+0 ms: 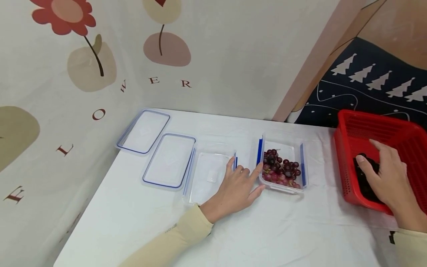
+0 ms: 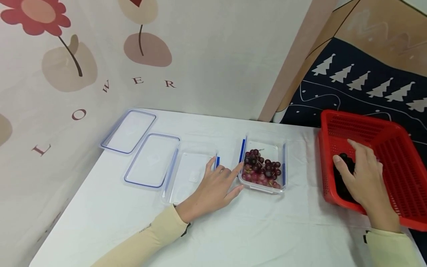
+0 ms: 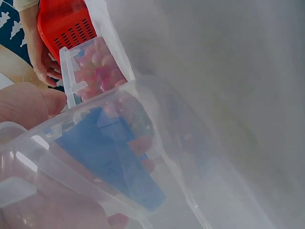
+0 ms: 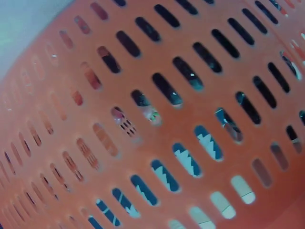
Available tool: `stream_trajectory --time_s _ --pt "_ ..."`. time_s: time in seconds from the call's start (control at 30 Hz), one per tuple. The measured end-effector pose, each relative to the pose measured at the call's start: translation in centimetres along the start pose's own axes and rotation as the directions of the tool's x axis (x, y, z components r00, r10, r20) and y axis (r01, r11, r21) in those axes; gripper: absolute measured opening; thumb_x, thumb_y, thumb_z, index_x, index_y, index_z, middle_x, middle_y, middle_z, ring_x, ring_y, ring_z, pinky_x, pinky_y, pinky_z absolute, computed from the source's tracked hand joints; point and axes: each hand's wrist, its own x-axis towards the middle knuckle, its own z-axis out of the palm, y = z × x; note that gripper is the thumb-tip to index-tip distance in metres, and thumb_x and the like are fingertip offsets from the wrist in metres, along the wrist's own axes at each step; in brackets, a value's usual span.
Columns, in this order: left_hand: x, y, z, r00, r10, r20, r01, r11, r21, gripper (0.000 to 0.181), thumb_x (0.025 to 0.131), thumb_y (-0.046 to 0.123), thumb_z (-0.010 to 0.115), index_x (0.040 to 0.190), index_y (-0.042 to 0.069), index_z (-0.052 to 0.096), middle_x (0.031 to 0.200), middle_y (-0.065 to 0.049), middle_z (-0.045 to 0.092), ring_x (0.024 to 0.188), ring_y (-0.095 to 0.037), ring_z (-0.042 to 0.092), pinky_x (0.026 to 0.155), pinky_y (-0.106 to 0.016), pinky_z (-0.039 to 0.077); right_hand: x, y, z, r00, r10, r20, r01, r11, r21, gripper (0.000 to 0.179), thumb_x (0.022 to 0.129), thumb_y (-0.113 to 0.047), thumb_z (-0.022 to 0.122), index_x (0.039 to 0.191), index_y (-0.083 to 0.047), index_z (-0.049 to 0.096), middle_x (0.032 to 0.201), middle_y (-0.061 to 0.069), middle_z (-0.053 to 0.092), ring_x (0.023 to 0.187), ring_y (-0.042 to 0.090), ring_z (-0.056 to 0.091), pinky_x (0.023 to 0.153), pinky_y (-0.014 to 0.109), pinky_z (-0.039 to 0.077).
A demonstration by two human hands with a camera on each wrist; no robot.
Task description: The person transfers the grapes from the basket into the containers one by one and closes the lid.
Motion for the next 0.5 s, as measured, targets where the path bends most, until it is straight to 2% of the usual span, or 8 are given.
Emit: stream_trajectory --time_s 0.2,0.5 --pt "-0.1 -0.1 -0.1 1.000 0.004 -0.014 -0.004 1.000 0.000 0.068 0.114 0.051 0.053 0.167 0.009 0.044 0.113 -0.007 0.078 0.115 -0.028 0.067 0.124 -0.070 0.015 0.3 0.4 -0.2 1.000 0.000 -0.013 0.001 0.998 0.057 0.068 0.115 -0.031 0.048 0.168 0.006 0.027 0.163 0.042 0.028 0.153 0.060 0.022 0.120 0.080 -0.002" --pt "-0.1 0.0 0.1 1.000 0.012 -0.020 -0.012 1.000 0.007 0.068 0.114 0.051 0.053 0.167 0.009 0.044 0.113 -0.008 0.078 0.115 -0.028 0.067 0.123 -0.070 0.017 0.3 2.3 -0.8 1.000 0.013 0.015 -0.014 0.998 0.056 0.069 0.119 -0.039 0.036 0.166 0.010 0.024 0.164 0.045 0.022 0.155 0.061 0.013 0.111 0.088 -0.002"
